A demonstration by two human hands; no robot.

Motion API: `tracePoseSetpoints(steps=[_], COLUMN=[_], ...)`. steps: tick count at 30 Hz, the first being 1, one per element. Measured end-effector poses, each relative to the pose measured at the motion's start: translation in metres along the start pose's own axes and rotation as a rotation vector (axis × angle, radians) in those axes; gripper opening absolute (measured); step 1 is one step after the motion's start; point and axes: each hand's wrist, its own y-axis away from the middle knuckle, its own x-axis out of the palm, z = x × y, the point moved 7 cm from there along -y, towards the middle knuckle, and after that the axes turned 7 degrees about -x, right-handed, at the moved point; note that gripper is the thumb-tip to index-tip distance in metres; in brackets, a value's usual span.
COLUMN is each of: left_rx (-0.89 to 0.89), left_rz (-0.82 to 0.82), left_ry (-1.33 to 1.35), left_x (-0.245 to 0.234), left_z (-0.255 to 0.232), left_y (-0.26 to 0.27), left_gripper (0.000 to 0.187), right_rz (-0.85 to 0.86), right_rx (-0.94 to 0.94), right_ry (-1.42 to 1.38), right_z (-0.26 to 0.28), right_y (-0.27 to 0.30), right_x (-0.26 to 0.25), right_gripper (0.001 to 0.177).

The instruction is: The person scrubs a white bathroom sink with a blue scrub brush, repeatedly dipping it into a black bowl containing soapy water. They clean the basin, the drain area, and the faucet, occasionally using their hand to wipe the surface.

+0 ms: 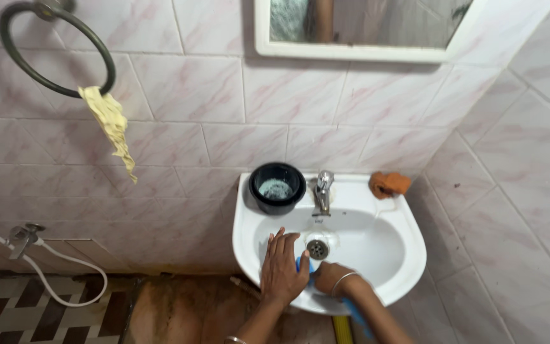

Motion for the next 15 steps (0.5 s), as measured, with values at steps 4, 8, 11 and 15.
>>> tracePoseSetpoints(steps=[4, 8, 11, 15], left_rx=[0.008, 0.006, 0.014, -0.02], left_rz=[-0.053, -0.036, -0.075, -0.1], left_ry=[-0.039, -0.091, -0.107, -0.071], left_x=[0.009, 0.018, 0.02, 0.015], left_z=[0.005, 0.013, 0.013, 0.017], left_y=[-0.009, -0.007, -0.006, -0.006], left_gripper=[0.043, 0.042, 0.042, 0.041], right_rz=[0.007, -0.04, -0.048, -0.109], right_rx=[0.327, 0.468, 0.175, 0.109], right_ry=[0.149, -0.044, -0.08, -0.2], right_z=[-0.08, -0.095, -0.045, -0.01], right_y=[0.028, 0.045, 0.001, -0.035], right_x=[-0.018, -0.03, -0.004, 0.009], right_gripper=[0.043, 0.046, 0.054, 0.046])
